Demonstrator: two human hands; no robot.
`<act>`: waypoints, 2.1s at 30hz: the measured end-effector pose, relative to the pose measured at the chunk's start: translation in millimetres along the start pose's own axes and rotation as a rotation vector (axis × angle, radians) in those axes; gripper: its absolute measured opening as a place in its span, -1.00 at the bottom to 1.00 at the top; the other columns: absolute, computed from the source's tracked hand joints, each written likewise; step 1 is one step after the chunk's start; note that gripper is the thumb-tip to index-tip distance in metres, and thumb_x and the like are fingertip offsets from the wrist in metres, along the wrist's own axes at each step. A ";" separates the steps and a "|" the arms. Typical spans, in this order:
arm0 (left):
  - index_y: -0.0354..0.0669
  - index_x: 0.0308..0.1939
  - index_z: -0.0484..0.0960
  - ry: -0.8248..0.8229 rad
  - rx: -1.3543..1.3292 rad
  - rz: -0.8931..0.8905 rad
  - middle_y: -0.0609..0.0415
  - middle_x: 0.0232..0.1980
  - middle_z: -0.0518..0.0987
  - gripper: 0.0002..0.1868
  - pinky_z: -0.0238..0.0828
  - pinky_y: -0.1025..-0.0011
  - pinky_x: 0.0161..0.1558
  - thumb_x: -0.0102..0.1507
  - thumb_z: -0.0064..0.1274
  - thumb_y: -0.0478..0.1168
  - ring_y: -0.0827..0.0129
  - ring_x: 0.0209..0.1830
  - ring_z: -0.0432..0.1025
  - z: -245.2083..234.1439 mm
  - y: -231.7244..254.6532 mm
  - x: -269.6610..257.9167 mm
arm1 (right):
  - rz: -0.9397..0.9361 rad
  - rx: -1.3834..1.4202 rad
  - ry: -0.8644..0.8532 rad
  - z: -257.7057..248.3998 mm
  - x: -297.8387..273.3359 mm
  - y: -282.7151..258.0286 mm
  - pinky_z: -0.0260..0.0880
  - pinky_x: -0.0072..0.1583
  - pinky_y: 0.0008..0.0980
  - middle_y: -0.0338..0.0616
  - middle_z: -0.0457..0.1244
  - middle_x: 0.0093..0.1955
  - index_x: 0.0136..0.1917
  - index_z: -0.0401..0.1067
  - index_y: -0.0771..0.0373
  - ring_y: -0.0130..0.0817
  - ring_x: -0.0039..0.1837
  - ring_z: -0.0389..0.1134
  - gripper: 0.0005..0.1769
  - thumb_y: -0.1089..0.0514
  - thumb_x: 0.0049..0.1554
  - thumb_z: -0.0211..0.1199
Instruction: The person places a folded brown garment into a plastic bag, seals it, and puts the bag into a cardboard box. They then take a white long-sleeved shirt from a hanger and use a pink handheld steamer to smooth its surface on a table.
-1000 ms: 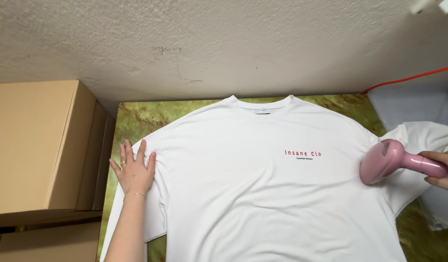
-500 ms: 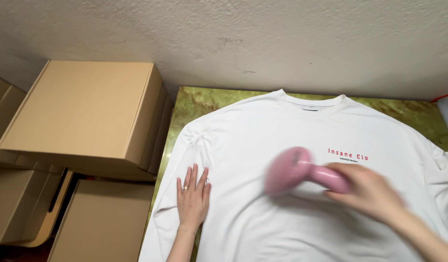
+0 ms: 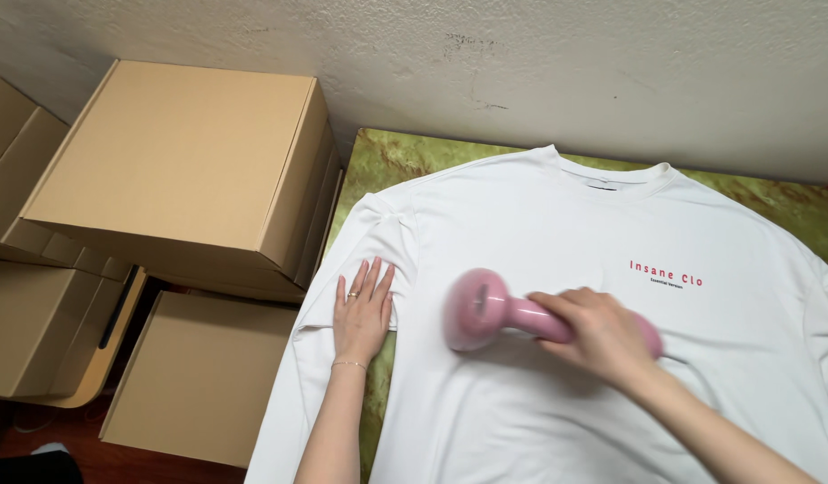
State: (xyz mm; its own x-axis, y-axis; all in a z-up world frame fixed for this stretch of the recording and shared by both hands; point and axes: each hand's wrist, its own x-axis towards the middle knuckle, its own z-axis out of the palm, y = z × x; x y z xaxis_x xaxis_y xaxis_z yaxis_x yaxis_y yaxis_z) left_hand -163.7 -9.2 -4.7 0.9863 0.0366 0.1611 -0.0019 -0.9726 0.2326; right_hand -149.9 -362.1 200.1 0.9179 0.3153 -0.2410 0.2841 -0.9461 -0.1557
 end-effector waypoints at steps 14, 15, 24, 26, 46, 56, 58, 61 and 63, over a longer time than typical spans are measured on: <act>0.35 0.65 0.24 0.003 0.100 0.072 0.28 0.76 0.13 -0.36 -0.11 -0.29 0.54 0.44 -0.23 0.00 0.32 0.76 -0.02 20.4 -13.3 7.1 | 0.492 0.073 0.121 16.6 -200.1 353.2 0.47 0.33 -0.35 -0.44 0.55 0.27 0.39 0.61 -0.31 -0.38 0.28 0.57 -0.12 -0.12 -0.24 0.69; 0.36 0.66 0.20 -0.056 0.065 0.028 0.29 0.77 0.09 -0.35 -0.18 -0.33 0.56 0.44 -0.26 0.00 0.32 0.78 -0.07 17.2 -12.2 8.3 | 0.491 0.137 0.190 27.4 -215.0 385.2 0.47 0.29 -0.34 -0.37 0.61 0.18 0.38 0.65 -0.19 -0.35 0.20 0.61 -0.12 -0.04 -0.26 0.71; 0.11 0.64 0.18 -0.197 0.039 -0.220 0.08 0.78 0.05 -0.36 -0.33 -0.34 0.62 0.44 -0.34 -0.26 0.17 0.81 -0.19 -0.2 26.0 7.8 | 0.571 0.553 0.463 115.0 -318.9 552.5 0.37 0.38 0.19 0.47 0.29 0.49 0.60 0.40 0.52 0.32 0.40 0.33 0.10 0.47 -0.21 0.61; 0.05 0.62 0.25 -0.071 0.017 -0.198 0.01 0.75 0.13 -0.35 -0.20 -0.31 0.59 0.40 -0.23 -0.27 0.12 0.78 -0.08 -5.0 49.4 -18.8 | 0.559 0.563 0.480 126.7 -326.1 541.0 0.33 0.23 0.08 0.39 0.29 0.29 0.45 0.38 0.53 0.22 0.22 0.33 -0.02 0.40 -0.23 0.63; 0.03 0.67 0.20 0.150 0.069 -0.164 0.22 0.77 0.11 -0.32 -0.19 -0.25 0.59 0.46 -0.20 0.07 0.35 0.76 -0.04 13.5 83.8 -192.5 | 0.002 0.338 -0.218 -6.7 -133.3 -33.7 0.43 0.09 -0.21 -0.43 0.53 0.16 0.50 0.32 -0.39 -0.20 0.11 0.56 -0.09 -0.21 -0.14 0.39; 0.10 0.66 0.21 0.238 0.052 -0.155 0.25 0.77 0.12 -0.33 -0.22 -0.15 0.64 0.42 -0.29 -0.03 0.39 0.74 0.00 12.3 84.2 -198.2 | -0.062 0.218 -0.185 4.7 -104.1 -58.0 0.44 0.38 0.18 0.14 0.48 0.27 0.55 0.41 -0.12 0.25 0.38 0.45 -0.06 -0.10 -0.10 0.54; 0.10 0.67 0.19 0.246 0.061 -0.146 0.24 0.77 0.11 -0.31 -0.22 -0.15 0.64 0.41 -0.30 -0.03 0.39 0.75 -0.01 13.3 83.2 -198.2 | -0.015 0.201 -0.189 -7.8 -122.4 -34.8 0.43 0.41 0.16 0.14 0.49 0.26 0.53 0.45 -0.11 0.25 0.39 0.46 -0.08 -0.06 -0.11 0.55; 0.10 0.67 0.22 0.269 0.057 -0.139 0.23 0.75 0.16 -0.29 -0.22 -0.15 0.63 0.38 -0.26 -0.03 0.38 0.75 0.01 13.0 83.4 -197.3 | 0.105 0.158 -0.230 -20.3 -151.6 19.7 0.41 0.44 0.18 0.17 0.49 0.31 0.54 0.44 -0.09 0.28 0.43 0.43 -0.07 -0.08 -0.11 0.55; 0.00 0.67 0.25 0.291 0.084 -0.131 0.20 0.76 0.15 -0.25 -0.14 -0.12 0.64 0.35 -0.12 -0.05 0.37 0.75 0.02 11.1 84.6 -196.6 | 0.315 0.051 -0.330 -23.3 -173.0 66.2 0.45 0.23 -0.35 -0.49 0.55 0.26 0.51 0.42 -0.53 -0.37 0.25 0.57 -0.10 -0.16 -0.13 0.48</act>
State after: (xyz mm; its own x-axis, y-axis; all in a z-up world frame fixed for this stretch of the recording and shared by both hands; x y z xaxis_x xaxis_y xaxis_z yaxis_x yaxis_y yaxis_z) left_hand -355.9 -101.2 -27.3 0.8885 0.2150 0.4054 0.1474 -0.9703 0.1917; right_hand -283.4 -481.0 253.8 0.8177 0.0280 -0.5749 -0.0158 -0.9973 -0.0711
